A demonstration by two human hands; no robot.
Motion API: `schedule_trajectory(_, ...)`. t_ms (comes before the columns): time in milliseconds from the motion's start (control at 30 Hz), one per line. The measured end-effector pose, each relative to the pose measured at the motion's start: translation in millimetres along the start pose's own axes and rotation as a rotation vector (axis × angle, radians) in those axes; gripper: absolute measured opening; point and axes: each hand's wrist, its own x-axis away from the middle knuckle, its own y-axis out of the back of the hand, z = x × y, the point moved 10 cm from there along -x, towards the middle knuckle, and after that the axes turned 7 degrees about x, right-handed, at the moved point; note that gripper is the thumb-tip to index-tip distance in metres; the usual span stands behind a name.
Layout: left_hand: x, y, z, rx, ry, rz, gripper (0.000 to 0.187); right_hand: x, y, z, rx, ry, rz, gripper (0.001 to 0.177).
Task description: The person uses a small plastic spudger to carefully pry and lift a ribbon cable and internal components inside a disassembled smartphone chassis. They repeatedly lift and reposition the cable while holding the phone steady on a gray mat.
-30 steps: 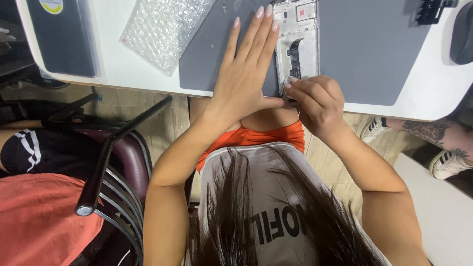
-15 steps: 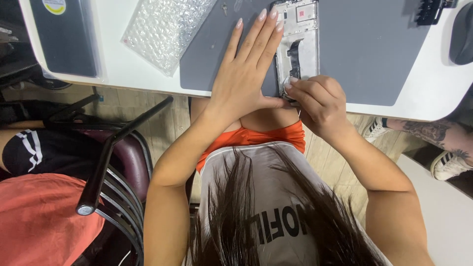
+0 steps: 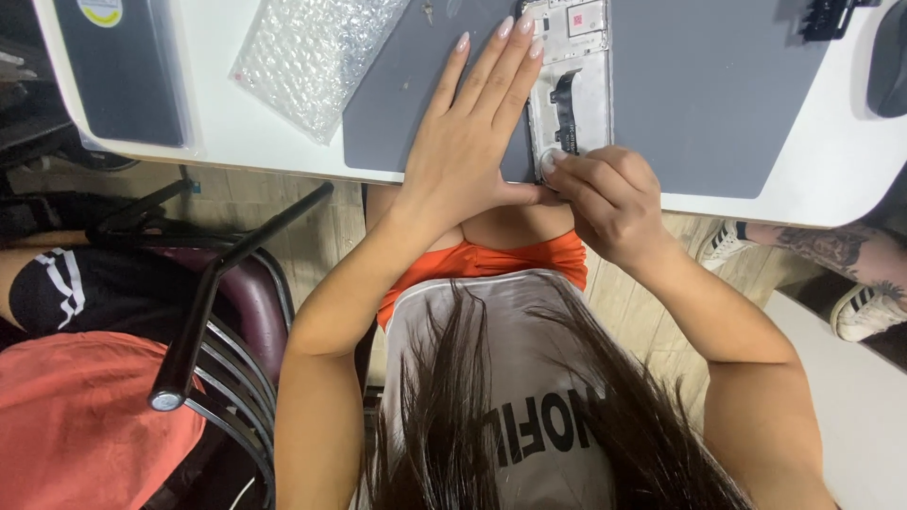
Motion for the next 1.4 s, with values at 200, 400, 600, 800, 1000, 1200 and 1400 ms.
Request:
schedule_trajectory(200, 0, 0, -1, -0.001, 0.000, 0.001, 0.136, -2, -4, -2, 0.004, -0.002, 0.005, 0.014)
schedule_trajectory(400, 1, 0, -1, -0.003, 0.009, 0.021, 0.137, 9, -10, -6, 0.019, -0.031, 0.016, 0.016)
schedule_trajectory(600, 3, 0, -3, -0.027, -0.007, 0.005, 0.137, 5, -6, -7, -0.066, -0.091, -0.027, 0.019)
schedule_trajectory(800, 3, -2, -1, -0.023, -0.005, -0.015, 0.143, 9, -2, -10, -0.095, -0.043, -0.014, 0.022)
schedule_trajectory(1000, 4, -3, 0, -0.039, -0.010, -0.013, 0.140, 3, -1, -5, -0.084, 0.014, 0.047, 0.023)
schedule_trajectory(1200, 3, -3, 0, 0.000, 0.012, 0.020, 0.138, -5, -1, -5, -0.051, 0.050, 0.069, 0.020)
schedule_trajectory(1400, 2, -2, 0, 0.005, 0.011, 0.012, 0.137, -6, -3, -10, -0.088, 0.020, 0.075, 0.015)
